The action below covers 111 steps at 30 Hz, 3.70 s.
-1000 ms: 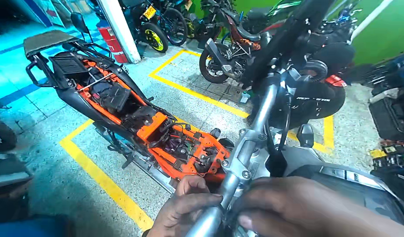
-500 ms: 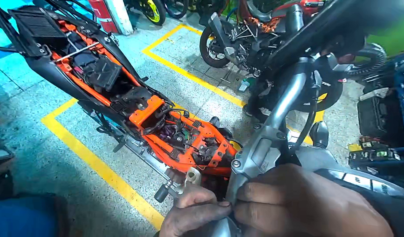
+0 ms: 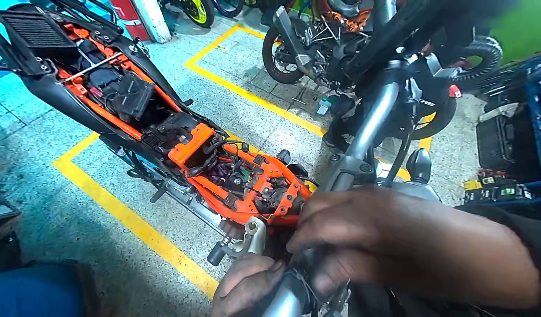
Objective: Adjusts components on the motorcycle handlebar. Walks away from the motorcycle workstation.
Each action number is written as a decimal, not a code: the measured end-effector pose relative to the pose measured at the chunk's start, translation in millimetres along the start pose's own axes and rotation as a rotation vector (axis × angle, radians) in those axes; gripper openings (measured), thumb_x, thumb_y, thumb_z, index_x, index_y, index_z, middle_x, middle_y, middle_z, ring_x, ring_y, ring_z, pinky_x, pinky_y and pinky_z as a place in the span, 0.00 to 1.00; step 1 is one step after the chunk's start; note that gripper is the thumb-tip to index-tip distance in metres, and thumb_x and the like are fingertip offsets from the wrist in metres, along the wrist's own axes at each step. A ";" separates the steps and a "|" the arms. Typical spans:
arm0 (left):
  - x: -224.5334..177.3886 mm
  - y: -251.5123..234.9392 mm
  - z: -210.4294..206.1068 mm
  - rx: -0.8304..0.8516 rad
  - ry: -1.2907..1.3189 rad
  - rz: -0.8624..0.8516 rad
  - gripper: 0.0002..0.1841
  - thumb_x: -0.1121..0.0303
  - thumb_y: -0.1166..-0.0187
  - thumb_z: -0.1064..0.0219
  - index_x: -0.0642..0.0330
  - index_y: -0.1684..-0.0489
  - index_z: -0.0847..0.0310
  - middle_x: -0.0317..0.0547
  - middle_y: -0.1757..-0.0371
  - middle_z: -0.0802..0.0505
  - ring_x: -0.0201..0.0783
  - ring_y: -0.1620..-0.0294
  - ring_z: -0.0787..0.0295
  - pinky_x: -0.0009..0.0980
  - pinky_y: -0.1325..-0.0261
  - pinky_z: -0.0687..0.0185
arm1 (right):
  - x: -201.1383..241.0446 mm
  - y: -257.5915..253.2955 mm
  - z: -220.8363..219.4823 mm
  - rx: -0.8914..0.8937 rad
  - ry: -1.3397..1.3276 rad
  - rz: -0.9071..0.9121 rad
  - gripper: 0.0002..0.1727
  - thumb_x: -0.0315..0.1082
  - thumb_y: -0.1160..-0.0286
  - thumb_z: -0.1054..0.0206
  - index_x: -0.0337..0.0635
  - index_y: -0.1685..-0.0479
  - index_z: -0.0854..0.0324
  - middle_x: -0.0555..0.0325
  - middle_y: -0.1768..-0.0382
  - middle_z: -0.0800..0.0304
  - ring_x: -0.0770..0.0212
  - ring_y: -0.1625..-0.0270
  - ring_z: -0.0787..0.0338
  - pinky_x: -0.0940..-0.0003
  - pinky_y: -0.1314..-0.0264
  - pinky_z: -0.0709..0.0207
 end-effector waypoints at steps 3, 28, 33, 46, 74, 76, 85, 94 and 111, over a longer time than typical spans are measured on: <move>-3.5 -6.3 2.3 0.029 -0.030 0.015 0.09 0.68 0.14 0.35 0.65 0.52 0.12 0.42 0.49 0.09 0.30 0.42 0.14 0.22 0.34 0.19 | 14.7 9.0 -8.2 0.020 0.208 0.086 0.17 0.50 0.15 0.38 0.49 0.46 0.12 0.62 0.54 0.10 0.68 0.55 0.11 0.74 0.61 0.18; 29.2 -39.0 -3.3 0.291 0.456 0.389 0.12 0.64 0.15 0.33 0.63 0.51 0.07 0.48 0.47 0.09 0.37 0.37 0.18 0.32 0.30 0.24 | 11.5 21.0 -10.8 0.139 -0.097 -0.280 0.13 0.39 0.14 0.36 0.39 0.51 0.11 0.47 0.60 0.09 0.53 0.62 0.10 0.59 0.64 0.17; 31.9 -46.7 -4.6 0.317 0.434 0.382 0.11 0.64 0.19 0.28 0.61 0.52 0.06 0.47 0.48 0.09 0.36 0.40 0.17 0.30 0.34 0.22 | 31.4 15.0 -10.9 0.116 0.366 -0.034 0.12 0.28 0.13 0.45 0.35 0.48 0.16 0.45 0.63 0.14 0.49 0.73 0.16 0.58 0.77 0.26; 26.7 -43.7 -8.2 0.263 0.425 0.405 0.10 0.66 0.17 0.31 0.65 0.58 0.09 0.46 0.50 0.08 0.35 0.39 0.16 0.30 0.31 0.23 | 39.4 13.7 -19.7 0.096 0.443 0.005 0.11 0.23 0.15 0.47 0.31 0.49 0.19 0.44 0.69 0.19 0.50 0.79 0.22 0.59 0.82 0.32; 37.9 -51.4 -21.7 0.251 0.490 0.369 0.10 0.64 0.18 0.29 0.63 0.60 0.10 0.44 0.53 0.09 0.33 0.43 0.16 0.28 0.35 0.21 | 22.7 25.2 -15.1 0.139 0.101 -0.044 0.11 0.28 0.15 0.43 0.32 0.52 0.16 0.39 0.63 0.11 0.45 0.71 0.12 0.54 0.73 0.21; 41.9 -60.9 -33.2 0.315 0.515 0.383 0.10 0.64 0.22 0.26 0.63 0.61 0.10 0.44 0.53 0.09 0.33 0.42 0.16 0.29 0.34 0.21 | 12.3 26.3 -11.5 0.174 -0.007 -0.148 0.11 0.32 0.14 0.40 0.33 0.55 0.14 0.40 0.62 0.10 0.45 0.67 0.10 0.52 0.72 0.20; 58.1 -36.1 -27.2 0.169 0.699 0.559 0.07 0.69 0.19 0.29 0.65 0.54 0.14 0.44 0.54 0.10 0.30 0.50 0.15 0.27 0.43 0.17 | -4.2 26.7 -11.2 0.219 -0.248 -0.313 0.22 0.34 0.14 0.37 0.47 0.23 0.20 0.42 0.51 0.10 0.48 0.60 0.08 0.52 0.64 0.16; 44.5 -2.6 -8.9 0.518 0.736 0.628 0.13 0.65 0.16 0.32 0.66 0.46 0.12 0.47 0.42 0.09 0.32 0.37 0.16 0.31 0.32 0.20 | -10.4 25.5 -20.0 0.263 -0.334 -0.424 0.13 0.33 0.16 0.34 0.39 0.40 0.16 0.47 0.60 0.09 0.54 0.64 0.08 0.55 0.62 0.14; 20.9 -41.4 8.2 0.420 0.417 0.420 0.08 0.72 0.20 0.28 0.68 0.55 0.07 0.53 0.53 0.05 0.39 0.46 0.09 0.33 0.39 0.13 | -7.5 22.2 -21.2 0.200 -0.390 -0.339 0.14 0.33 0.17 0.34 0.41 0.37 0.14 0.47 0.55 0.08 0.55 0.58 0.07 0.58 0.58 0.14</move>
Point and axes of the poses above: each hand's wrist, its own y-axis away from the middle knuckle, its own z-axis out of the back of the hand, x = y × z, the point moved 9 cm from there along -y, towards the middle knuckle
